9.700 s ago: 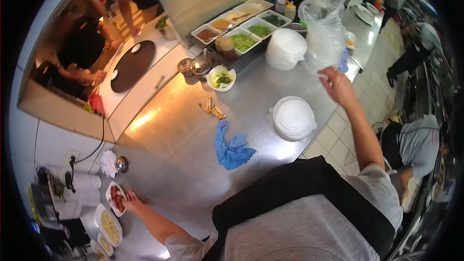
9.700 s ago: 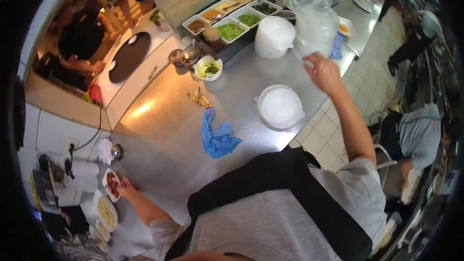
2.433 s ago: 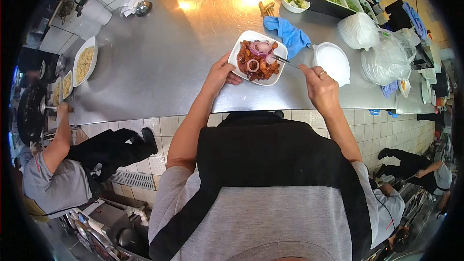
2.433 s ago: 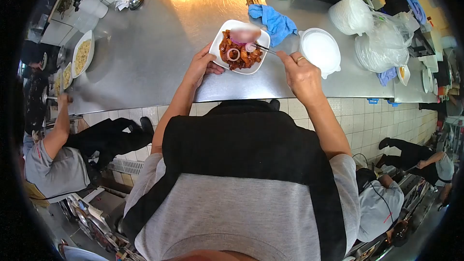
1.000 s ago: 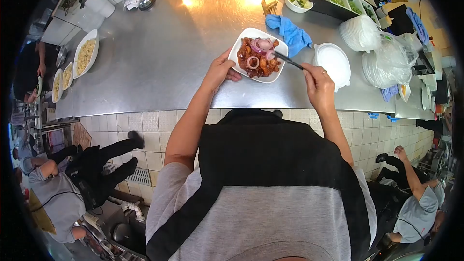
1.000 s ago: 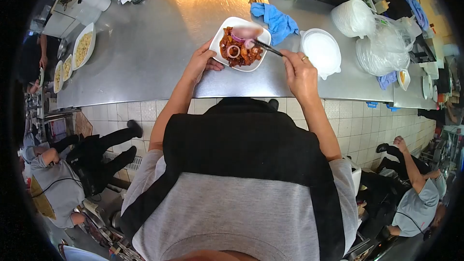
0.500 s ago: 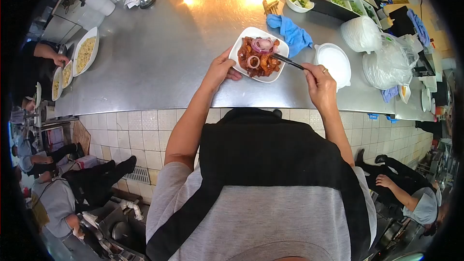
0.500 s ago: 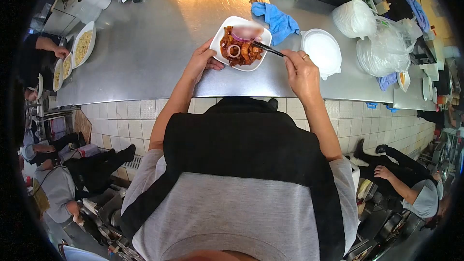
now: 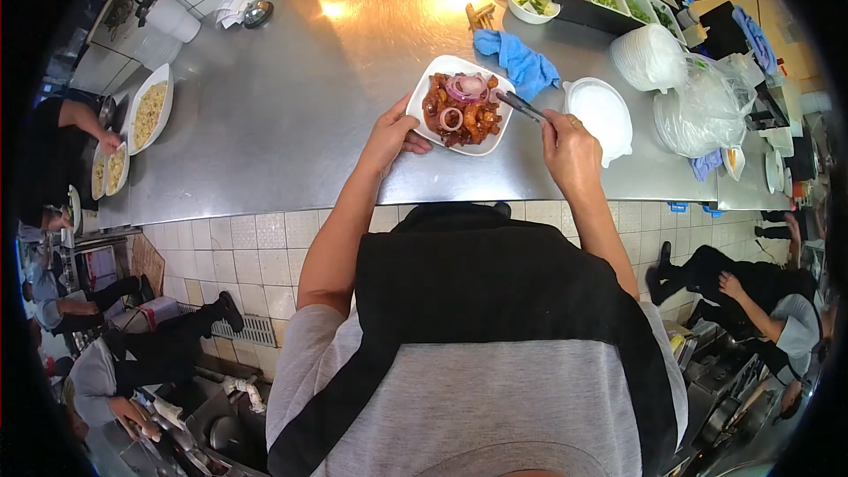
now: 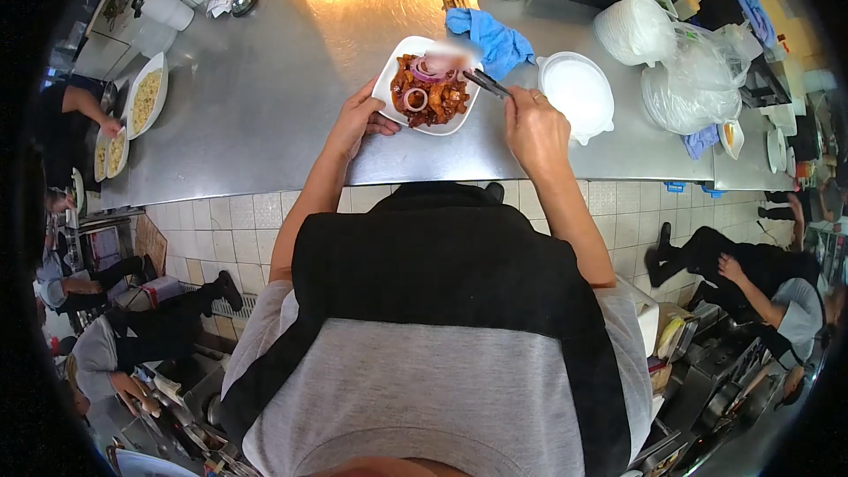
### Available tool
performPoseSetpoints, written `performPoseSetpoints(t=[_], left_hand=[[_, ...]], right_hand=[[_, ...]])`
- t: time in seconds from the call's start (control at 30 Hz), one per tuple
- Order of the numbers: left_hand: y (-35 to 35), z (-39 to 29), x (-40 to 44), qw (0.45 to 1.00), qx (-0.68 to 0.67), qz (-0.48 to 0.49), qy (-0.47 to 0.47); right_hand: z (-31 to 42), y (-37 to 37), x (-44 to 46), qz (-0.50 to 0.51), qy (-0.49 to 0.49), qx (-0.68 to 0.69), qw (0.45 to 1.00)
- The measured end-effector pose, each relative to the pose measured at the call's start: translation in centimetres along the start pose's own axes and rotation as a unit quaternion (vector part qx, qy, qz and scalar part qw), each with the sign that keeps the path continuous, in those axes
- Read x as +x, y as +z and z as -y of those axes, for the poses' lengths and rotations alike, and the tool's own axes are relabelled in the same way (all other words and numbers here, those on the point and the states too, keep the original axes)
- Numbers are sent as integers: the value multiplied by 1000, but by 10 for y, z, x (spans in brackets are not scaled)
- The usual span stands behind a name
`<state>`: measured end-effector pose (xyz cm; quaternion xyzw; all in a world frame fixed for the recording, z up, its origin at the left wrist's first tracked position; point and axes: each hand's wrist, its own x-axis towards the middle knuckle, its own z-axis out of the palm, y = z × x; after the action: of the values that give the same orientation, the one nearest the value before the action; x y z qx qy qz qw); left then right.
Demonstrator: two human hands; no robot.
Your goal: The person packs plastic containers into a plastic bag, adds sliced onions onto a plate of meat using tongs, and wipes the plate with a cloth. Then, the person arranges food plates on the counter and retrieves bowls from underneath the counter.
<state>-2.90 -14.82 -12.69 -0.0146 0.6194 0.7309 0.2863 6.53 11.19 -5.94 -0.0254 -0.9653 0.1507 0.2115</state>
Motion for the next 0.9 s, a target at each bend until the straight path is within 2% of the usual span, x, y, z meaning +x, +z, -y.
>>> performPoseSetpoints(t=[0.07,0.27,0.37,0.47,0.6,0.77,0.9], left_hand=[[0,0,0,1000,0,-1,0],[0,0,-1,1000,-1,0,4],[-1,2,0,1000,-7,1,6],[0,0,0,1000,-7,3,5],[0,0,0,1000,-1,4,4],[1,-2,-1,1000,10,7,6],[1,-3,-3,1000,7,5,2]], right_hand=[[8,-3,7,27,-5,-41,999],[14,-23,10,-4,-22,10,1000],[15,-37,7,21,11,116,993],[6,-19,3,90,47,218,971],[4,-7,3,39,-33,110,993],[6,-14,-5,4,-137,11,991],[14,-26,-7,-5,-83,83,993]])
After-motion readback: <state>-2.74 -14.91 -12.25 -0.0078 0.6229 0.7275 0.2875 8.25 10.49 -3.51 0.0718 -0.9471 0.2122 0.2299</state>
